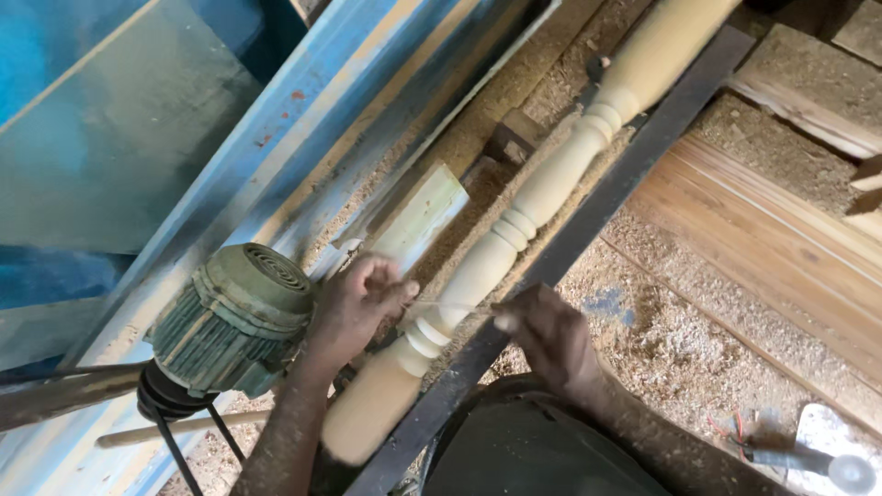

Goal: The person shapes a wooden spindle by holding a turning tool against the workpiece while it rotates on a lathe. They move the tool along the length of the wood to carve decorative contours and grooves.

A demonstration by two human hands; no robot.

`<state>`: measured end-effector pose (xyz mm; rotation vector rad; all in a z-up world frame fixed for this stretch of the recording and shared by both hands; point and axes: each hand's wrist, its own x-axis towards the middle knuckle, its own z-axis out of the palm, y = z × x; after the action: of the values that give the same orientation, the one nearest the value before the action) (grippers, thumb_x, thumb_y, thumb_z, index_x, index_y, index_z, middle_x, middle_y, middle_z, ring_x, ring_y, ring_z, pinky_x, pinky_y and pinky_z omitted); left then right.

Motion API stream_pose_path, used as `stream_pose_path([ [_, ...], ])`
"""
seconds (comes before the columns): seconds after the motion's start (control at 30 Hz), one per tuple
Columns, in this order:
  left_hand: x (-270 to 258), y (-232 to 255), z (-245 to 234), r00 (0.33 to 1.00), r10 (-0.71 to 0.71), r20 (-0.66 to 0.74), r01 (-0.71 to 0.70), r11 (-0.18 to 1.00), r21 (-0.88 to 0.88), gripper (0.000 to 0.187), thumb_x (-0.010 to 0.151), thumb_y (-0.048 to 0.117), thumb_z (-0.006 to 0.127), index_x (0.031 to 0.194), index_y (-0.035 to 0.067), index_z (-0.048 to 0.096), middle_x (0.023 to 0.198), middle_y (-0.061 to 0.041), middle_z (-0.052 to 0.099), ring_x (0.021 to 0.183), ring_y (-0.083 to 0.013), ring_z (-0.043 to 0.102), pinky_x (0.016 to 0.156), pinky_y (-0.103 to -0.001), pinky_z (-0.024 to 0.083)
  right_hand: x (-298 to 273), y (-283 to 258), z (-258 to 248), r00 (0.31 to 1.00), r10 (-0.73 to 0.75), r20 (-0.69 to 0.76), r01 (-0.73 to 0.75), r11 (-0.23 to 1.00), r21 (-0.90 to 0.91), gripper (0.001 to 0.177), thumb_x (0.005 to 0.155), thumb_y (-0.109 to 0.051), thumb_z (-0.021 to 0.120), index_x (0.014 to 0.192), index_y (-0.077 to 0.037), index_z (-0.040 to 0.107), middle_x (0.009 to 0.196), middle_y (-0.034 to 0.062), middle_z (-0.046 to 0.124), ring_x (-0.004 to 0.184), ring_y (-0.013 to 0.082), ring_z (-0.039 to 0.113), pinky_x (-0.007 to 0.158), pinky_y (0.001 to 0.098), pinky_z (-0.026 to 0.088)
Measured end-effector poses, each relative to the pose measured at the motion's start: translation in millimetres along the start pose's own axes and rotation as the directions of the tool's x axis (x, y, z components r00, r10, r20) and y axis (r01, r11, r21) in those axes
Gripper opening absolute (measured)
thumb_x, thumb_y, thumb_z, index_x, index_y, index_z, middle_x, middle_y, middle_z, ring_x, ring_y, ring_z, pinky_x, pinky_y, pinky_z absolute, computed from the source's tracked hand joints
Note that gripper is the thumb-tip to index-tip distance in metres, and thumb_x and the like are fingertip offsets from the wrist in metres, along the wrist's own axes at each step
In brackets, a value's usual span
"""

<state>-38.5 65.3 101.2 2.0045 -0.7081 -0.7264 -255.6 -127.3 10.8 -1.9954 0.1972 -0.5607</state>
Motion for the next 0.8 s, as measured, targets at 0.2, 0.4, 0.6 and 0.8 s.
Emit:
stream_pose_path([
  [0.2,27.0,62.5,33.8,0.915,0.291,0.278,-0.402,0.692,0.6,0.012,0.091,0.022,0.074,0.102,0.023,0.078,0.089,0.006,0.078,0.076,-0.0129,0.068,0.089,-0.046,0.048,12.2,-16.6,-12.0,0.634,0.759,0.149,-0.678,0.452,0.58,0.016,0.095,-0.014,0.068,0.099,-0.001,0.077,0.068,0.0081,0.069,0.047,0.0118,0.051,0.042,0.0261,0.043],
  [0.4,41.2,64.7,79.0,0.863,-0.157,0.48,-0.316,0.573,0.756,0.027,0.095,0.009,0.068,0.117,0.024,0.073,0.1,0.002,0.074,0.066,-0.0114,0.067,0.063,-0.029,0.057,6.8,-5.0,-21.7,0.845,0.524,0.103,-0.513,0.741,0.434,0.02,0.101,-0.015,0.06,0.108,-0.003,0.074,0.085,0.0096,0.074,0.064,0.0115,0.065,0.052,0.0257,0.058],
  [0.6,72.6,11.0,88.2,0.738,0.539,0.407,-0.654,0.419,0.63,0.037,0.082,0.003,0.076,0.11,0.025,0.078,0.108,0.008,0.074,0.089,-0.0109,0.066,0.083,-0.031,0.054,8.0,34.3,16.1,0.946,0.059,-0.318,-0.112,0.982,-0.15,0.02,0.102,-0.004,0.059,0.115,-0.004,0.073,0.095,0.0087,0.071,0.073,0.0126,0.064,0.056,0.0235,0.056],
  [0.8,95.0,-20.8,76.9,0.649,0.596,0.473,-0.734,0.327,0.595,0.036,0.084,0.003,0.08,0.115,0.021,0.076,0.111,0.006,0.071,0.098,-0.0113,0.061,0.091,-0.031,0.048,20.1,46.0,32.3,0.939,-0.05,-0.341,-0.076,0.936,-0.345,0.035,0.091,0.006,0.058,0.12,-0.004,0.075,0.098,0.0066,0.07,0.077,0.0186,0.061,0.063,0.0314,0.055],
])
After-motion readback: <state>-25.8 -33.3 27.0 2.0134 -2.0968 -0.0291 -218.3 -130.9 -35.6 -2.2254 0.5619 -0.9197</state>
